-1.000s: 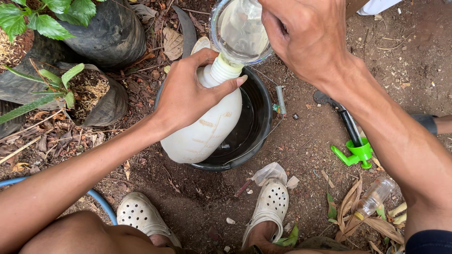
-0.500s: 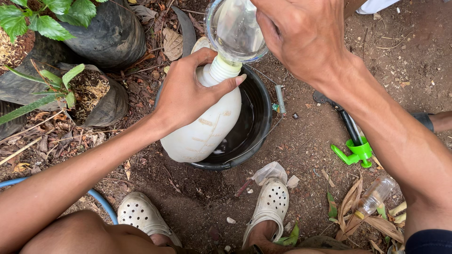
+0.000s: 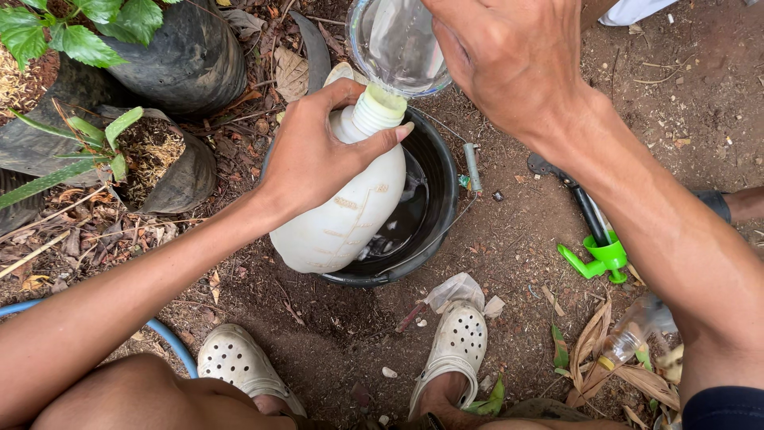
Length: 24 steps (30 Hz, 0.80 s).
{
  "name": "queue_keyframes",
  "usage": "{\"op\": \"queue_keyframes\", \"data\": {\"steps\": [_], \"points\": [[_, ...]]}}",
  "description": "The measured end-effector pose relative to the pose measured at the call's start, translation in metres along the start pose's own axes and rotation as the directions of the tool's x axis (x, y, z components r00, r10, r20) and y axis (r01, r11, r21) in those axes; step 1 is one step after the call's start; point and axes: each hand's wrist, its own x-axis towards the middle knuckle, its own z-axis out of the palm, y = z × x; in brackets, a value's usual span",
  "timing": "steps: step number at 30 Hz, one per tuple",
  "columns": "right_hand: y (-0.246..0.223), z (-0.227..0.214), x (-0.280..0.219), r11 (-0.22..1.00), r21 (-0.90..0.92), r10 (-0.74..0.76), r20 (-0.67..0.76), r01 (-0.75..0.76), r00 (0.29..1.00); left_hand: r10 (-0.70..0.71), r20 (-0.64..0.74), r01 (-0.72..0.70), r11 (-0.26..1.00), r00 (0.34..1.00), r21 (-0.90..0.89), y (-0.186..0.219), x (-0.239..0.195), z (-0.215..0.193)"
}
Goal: The person fills a white sprayer bottle with water from a bucket using a small plastic cup. After pouring several cups of water into the bottle, they attach the green pump mechanism to the top of the bottle.
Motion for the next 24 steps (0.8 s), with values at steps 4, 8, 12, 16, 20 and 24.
{"op": "queue_keyframes", "data": {"steps": [4, 8, 12, 16, 20, 24], "points": [[-0.0012, -0.0008, 0.0009, 1.0, -0.004, -0.004, -0.003, 0.004, 1.0, -0.016, -0.005, 0.016, 1.0, 1.0, 0.01, -0.0007, 0.0008, 0.001], [-0.0007, 0.0014, 0.0017, 1.0, -0.026, -0.017, -0.018, 0.016, 1.0, -0.022, -0.013, 0.022, 1.0, 1.0, 0.005, -0.0014, 0.0016, 0.0011], [-0.001, 0.0028, 0.001, 0.999, -0.036, -0.015, -0.013, 0.014, 1.0, -0.028, -0.005, 0.028, 1.0, 1.0, 0.001, -0.0041, 0.0011, 0.001], [-0.0023, 0.0041, 0.0036, 0.997, -0.061, -0.046, -0.042, 0.043, 0.998, 0.0, -0.021, 0.0, 1.0, 1.0, 0.001, -0.0072, 0.0018, 0.0003], [-0.0045, 0.0031, 0.0059, 0.998, -0.047, -0.051, -0.047, 0.049, 0.998, -0.004, -0.028, 0.004, 1.0, 1.0, 0.0, -0.0068, 0.0013, -0.0003], [-0.0059, 0.0025, 0.0071, 0.995, -0.078, -0.062, -0.042, 0.058, 0.997, -0.007, -0.027, 0.007, 1.0, 1.0, -0.008, -0.0072, 0.0013, -0.0006]]}}
